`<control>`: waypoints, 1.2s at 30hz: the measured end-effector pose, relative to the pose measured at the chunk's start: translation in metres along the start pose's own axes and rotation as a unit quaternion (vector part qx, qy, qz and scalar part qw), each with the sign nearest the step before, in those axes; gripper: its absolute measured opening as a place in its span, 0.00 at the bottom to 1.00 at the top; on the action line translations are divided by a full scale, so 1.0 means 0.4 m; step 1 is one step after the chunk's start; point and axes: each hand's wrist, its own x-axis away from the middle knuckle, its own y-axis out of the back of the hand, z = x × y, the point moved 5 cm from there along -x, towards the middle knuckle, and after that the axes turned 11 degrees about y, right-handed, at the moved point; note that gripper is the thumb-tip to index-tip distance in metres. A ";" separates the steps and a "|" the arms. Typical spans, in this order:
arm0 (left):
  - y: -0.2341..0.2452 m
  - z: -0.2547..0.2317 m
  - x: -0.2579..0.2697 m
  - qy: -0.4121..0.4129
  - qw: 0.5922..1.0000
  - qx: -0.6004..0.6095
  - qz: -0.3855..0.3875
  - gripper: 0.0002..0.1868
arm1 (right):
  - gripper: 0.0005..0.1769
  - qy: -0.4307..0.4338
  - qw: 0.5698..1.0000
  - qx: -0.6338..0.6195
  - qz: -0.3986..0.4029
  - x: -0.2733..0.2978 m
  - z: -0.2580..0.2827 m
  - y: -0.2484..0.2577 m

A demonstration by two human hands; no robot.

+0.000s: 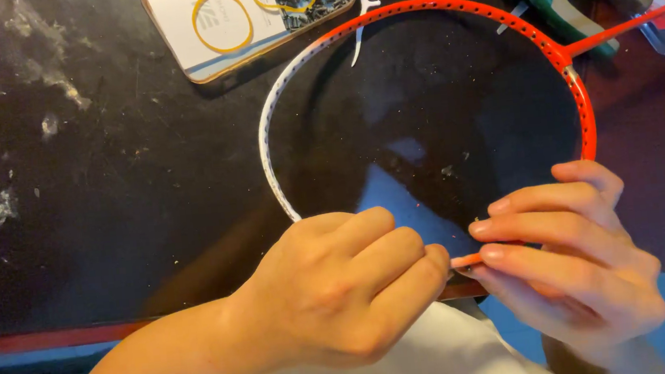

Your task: The recorder is replacing or adjusting the grommets on a badminton racket frame.

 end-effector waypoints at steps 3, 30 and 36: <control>0.002 0.002 -0.002 0.005 1.000 0.014 0.004 0.12 | 0.15 0.033 0.998 -0.014 -0.043 0.013 0.014 -0.011; -0.065 0.017 0.042 0.056 0.996 0.019 0.069 0.10 | 0.13 -0.125 0.988 -0.057 0.065 0.010 0.008 -0.021; -0.067 0.025 0.040 0.062 0.995 0.034 0.069 0.10 | 0.11 -0.117 0.988 -0.073 0.074 0.006 -0.005 -0.030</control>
